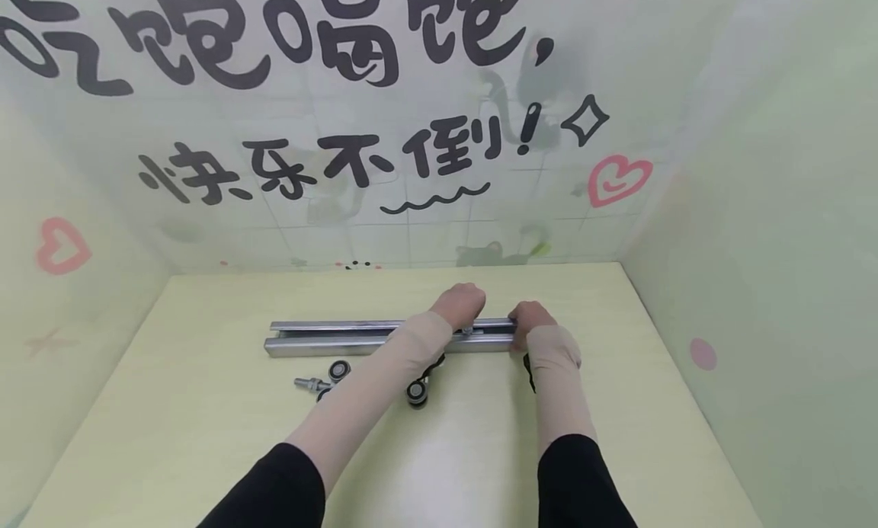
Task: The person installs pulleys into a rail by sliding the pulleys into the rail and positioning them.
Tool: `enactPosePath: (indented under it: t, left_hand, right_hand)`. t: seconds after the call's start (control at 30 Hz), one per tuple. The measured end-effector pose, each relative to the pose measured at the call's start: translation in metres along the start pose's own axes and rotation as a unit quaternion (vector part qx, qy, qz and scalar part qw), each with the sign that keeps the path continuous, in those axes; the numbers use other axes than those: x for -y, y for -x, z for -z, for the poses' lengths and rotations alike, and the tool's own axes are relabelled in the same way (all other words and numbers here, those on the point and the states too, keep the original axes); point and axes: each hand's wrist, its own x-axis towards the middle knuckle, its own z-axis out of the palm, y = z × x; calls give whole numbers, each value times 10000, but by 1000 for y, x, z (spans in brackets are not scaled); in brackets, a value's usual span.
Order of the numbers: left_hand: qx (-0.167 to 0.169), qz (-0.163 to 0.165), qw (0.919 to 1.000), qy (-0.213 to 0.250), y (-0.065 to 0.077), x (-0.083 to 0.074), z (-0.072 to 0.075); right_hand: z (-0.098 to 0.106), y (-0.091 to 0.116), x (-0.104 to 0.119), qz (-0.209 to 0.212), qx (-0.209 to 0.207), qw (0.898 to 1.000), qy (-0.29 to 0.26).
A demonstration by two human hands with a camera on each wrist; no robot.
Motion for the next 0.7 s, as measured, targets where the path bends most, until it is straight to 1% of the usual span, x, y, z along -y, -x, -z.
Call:
enactPosePath:
  t: [0.3, 0.53, 0.7]
  left_hand:
    - [-7, -82, 10000, 2, 9, 10, 2]
    - [141, -100, 9998, 77, 13, 21, -2]
    - [127, -185, 9997, 79, 19, 28, -4]
  right_hand:
    - [0, -1, -1, -34, 34, 10000, -68]
    - [-1, -1, 0, -95, 83, 9999, -55]
    - [-1, 0, 1, -116, 109, 9999, -28]
